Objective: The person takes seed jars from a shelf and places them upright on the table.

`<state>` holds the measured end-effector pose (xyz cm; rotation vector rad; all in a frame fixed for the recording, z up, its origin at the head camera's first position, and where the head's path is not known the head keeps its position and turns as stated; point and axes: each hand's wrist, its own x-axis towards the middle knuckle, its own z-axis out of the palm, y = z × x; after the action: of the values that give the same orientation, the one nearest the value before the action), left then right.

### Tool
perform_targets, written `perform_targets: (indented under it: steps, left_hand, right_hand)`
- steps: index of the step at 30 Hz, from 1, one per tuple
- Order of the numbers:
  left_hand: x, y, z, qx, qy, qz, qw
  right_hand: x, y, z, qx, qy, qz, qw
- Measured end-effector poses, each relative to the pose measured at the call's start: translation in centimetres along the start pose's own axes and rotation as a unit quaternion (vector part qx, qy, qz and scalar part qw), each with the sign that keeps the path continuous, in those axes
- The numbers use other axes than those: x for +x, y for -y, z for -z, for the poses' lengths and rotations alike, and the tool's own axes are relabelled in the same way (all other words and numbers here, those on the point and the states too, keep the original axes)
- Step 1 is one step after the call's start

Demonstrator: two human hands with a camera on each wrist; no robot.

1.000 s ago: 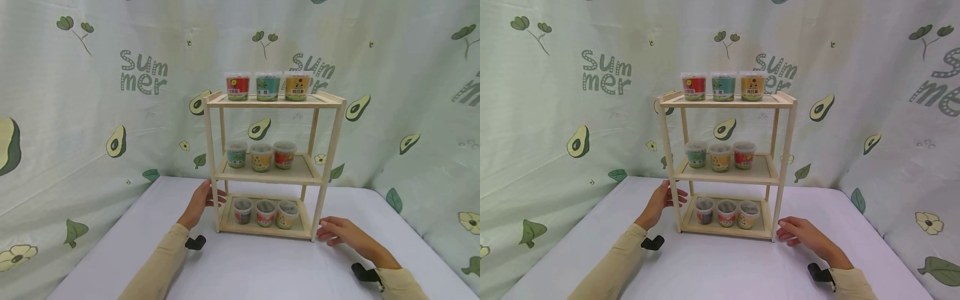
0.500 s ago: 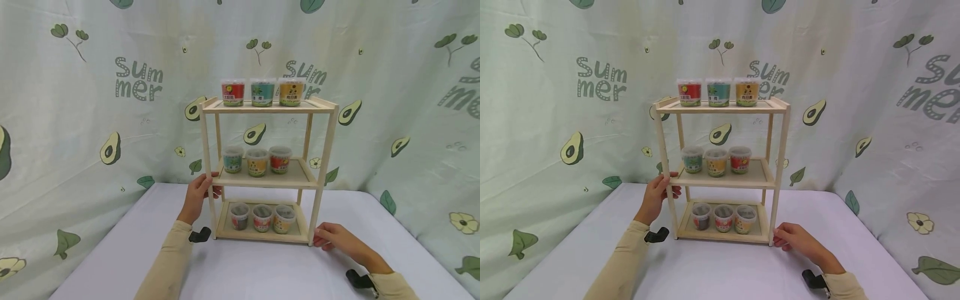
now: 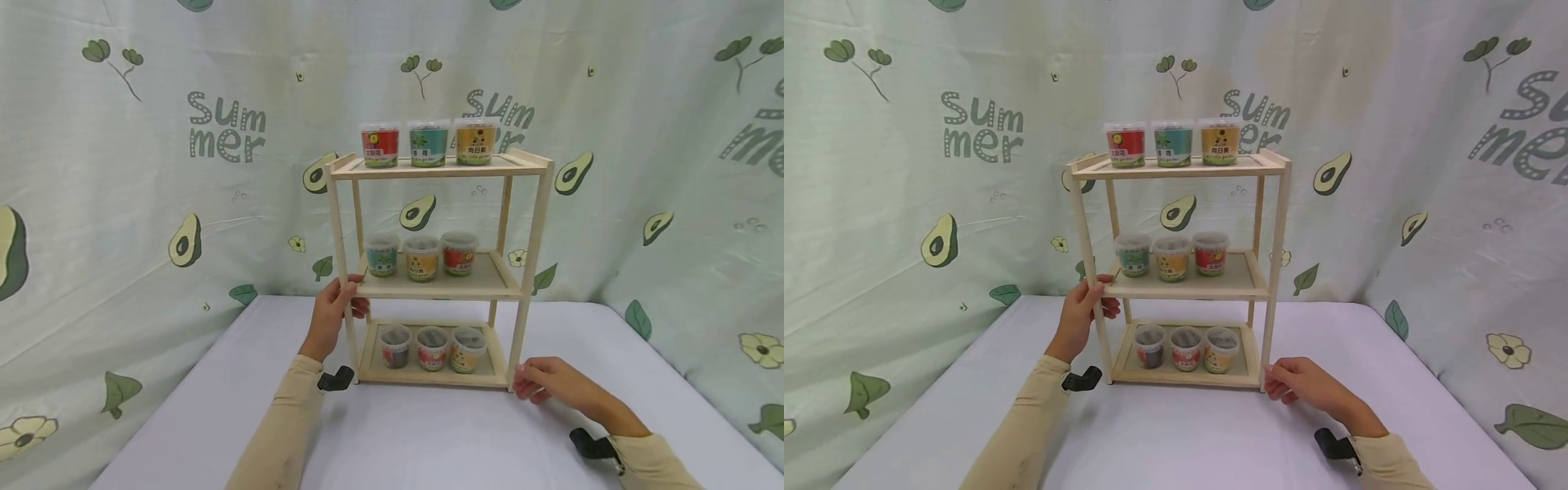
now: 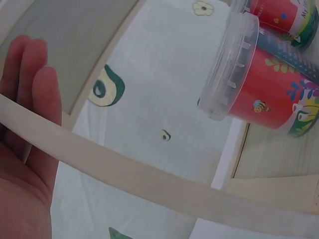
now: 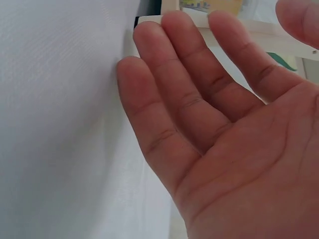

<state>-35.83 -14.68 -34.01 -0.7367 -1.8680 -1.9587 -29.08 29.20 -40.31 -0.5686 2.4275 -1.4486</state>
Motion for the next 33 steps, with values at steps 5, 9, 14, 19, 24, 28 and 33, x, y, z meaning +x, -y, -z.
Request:
perform_targets:
  steps: [5, 9, 14, 19, 24, 28, 33]
  left_hand:
    - [0.1, -0.1, 0.1, 0.014, 0.004, -0.003, 0.9999]
    - [0.3, -0.1, 0.1, 0.017, 0.011, 0.003, 0.9998]
    - [0.0, -0.2, 0.0, 0.014, 0.005, 0.015, 0.9998]
    - [-0.2, -0.3, 0.1, 0.01, 0.005, 0.015, 0.9998]
    - [-0.3, -0.2, 0.1, 0.02, 0.001, 0.02, 0.9996]
    - [-0.3, -0.1, 0.1, 0.017, -0.003, 0.012, 0.9998]
    - [-0.2, 0.1, 0.0, 0.007, -0.002, 0.006, 1.0]
  right_hand:
    - [-0.3, 0.6, 0.2, 0.0, 0.014, -0.009, 1.0]
    - [-0.4, 1.1, -0.1, 0.006, 0.031, -0.014, 0.999]
    - [-0.1, 1.8, -1.4, 0.009, 0.05, -0.008, 0.999]
    - [0.0, 2.3, -2.7, 0.013, 0.032, 0.006, 0.999]
    - [0.6, 3.1, -4.7, -0.008, -0.051, 0.008, 0.999]
    - [1.1, 4.1, -6.5, -0.036, -0.14, -0.03, 0.989]
    - [1.5, 4.5, -8.1, -0.077, -0.202, -0.061, 0.974]
